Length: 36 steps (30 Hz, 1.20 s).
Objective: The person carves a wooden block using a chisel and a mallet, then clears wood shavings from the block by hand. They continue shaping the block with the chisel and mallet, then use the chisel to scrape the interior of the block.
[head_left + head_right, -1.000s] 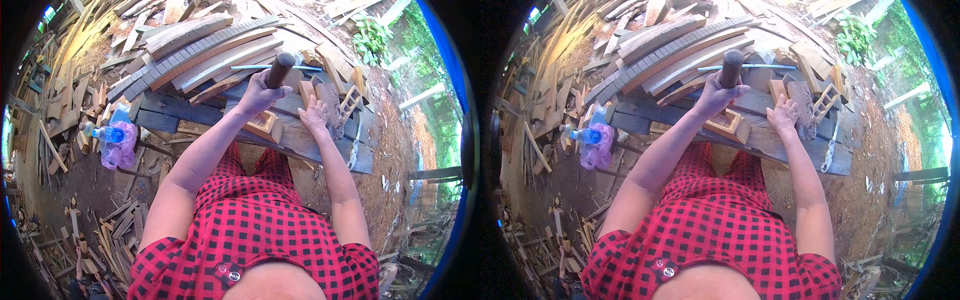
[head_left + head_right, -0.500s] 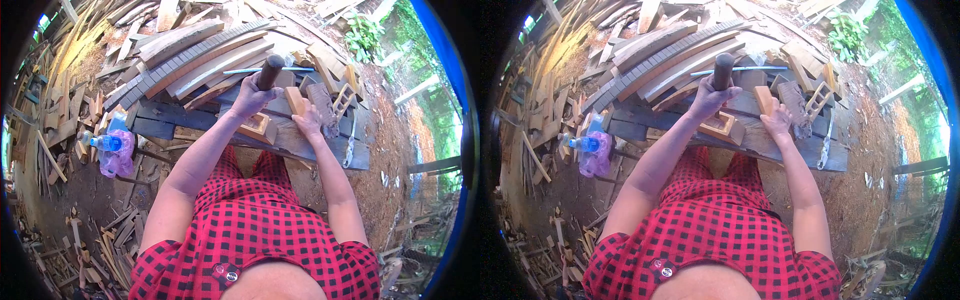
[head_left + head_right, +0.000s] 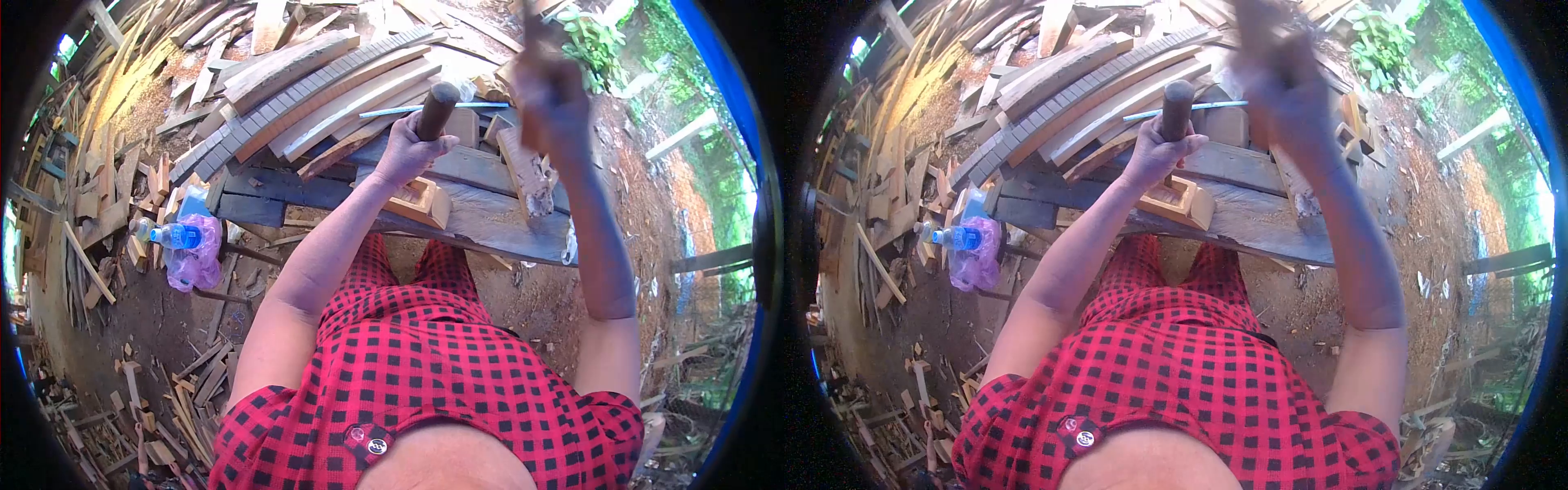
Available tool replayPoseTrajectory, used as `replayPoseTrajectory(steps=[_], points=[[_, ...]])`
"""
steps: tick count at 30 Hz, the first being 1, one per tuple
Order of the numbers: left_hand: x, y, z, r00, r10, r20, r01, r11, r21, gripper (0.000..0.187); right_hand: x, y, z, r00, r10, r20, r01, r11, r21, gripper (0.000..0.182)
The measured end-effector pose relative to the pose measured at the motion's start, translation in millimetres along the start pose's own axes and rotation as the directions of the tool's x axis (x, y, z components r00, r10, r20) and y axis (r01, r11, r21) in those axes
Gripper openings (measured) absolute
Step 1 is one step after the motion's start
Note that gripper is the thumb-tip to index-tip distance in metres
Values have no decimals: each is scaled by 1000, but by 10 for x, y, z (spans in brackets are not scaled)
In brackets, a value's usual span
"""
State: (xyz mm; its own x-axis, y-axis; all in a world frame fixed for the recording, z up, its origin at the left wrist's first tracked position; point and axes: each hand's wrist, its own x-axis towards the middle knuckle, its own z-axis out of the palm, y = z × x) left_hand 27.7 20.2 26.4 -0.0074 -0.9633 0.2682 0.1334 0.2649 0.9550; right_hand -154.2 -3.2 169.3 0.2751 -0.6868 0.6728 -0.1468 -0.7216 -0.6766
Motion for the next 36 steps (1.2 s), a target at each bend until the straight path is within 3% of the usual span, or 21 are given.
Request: replayPoseTrajectory(steps=[1,3,5,9,11,14,15,16,18,19,21,22,23,24,26,27,28,30,31,33,36], points=[[-15,23,-7,999,-45,-3,45,999,22,26,-74,37,64,966,122,226,-78,978,-192,60],[-49,4,-18,999,-38,-7,38,999,14,26,-58,20,22,855,271,442,-217,962,-168,63],[-49,7,-22,1000,-30,-3,30,1000,4,26,112,-207,-103,880,361,308,-306,928,-212,66],[-53,45,-6,999,-49,10,49,998,-26,25,406,-585,-303,998,38,-59,-26,980,197,35],[-45,49,-10,999,-44,6,44,999,-24,25,285,-560,-210,991,-72,-112,95,972,215,35],[-32,-18,-5,1000,-18,-11,18,1000,-14,25,-48,-64,57,891,258,374,-124,929,-348,56],[-48,-37,-14,1000,-6,-9,6,1000,2,25,-44,20,57,834,288,470,-109,922,-372,63],[-49,-21,-27,1000,8,-8,-8,1000,19,25,83,-78,-25,750,398,528,-262,912,-315,69],[-72,28,-26,1000,-24,-8,24,1000,8,25,214,-323,-97,871,359,335,-294,928,-231,66],[-85,42,-13,999,-51,-4,51,999,-8,25,363,-326,-215,862,478,171,-403,849,-340,56],[-72,22,-6,999,-54,-5,54,998,-16,24,452,-372,-364,992,44,118,-45,999,10,34],[-51,21,-7,999,-52,-7,52,998,-19,24,434,-436,-367,996,83,-10,-79,970,231,29],[-44,22,-8,998,-59,-4,59,998,-16,25,342,-366,-274,998,66,-4,-63,970,233,36],[-41,6,-8,999,-54,7,54,998,-17,25,209,-211,-151,978,156,138,-159,987,13,45],[-34,-15,-15,1000,-14,-11,14,1000,-21,25,-52,-212,122,787,366,496,-155,896,-416,65],[-52,-4,-29,1000,-10,4,11,999,-35,25,-121,35,125,833,162,530,-83,982,-170,67],[-47,-2,-28,1000,-8,8,8,999,-32,25,-57,69,68,836,160,525,-82,982,-170,67],[-79,-18,-21,999,28,-17,-28,1000,5,18,38,106,-18,799,429,423,-446,893,-63,69],[-93,-28,-17,1000,29,-11,-29,1000,5,18,-12,251,-1,812,496,308,-517,856,-15,62],[-65,-19,-2,997,56,-50,-56,998,-2,19,-172,864,-2,801,570,183,-506,808,-303,54],[-73,-13,-4,999,19,-32,-19,1000,-15,21,-621,1293,118,554,815,168,-697,565,-441,48]])
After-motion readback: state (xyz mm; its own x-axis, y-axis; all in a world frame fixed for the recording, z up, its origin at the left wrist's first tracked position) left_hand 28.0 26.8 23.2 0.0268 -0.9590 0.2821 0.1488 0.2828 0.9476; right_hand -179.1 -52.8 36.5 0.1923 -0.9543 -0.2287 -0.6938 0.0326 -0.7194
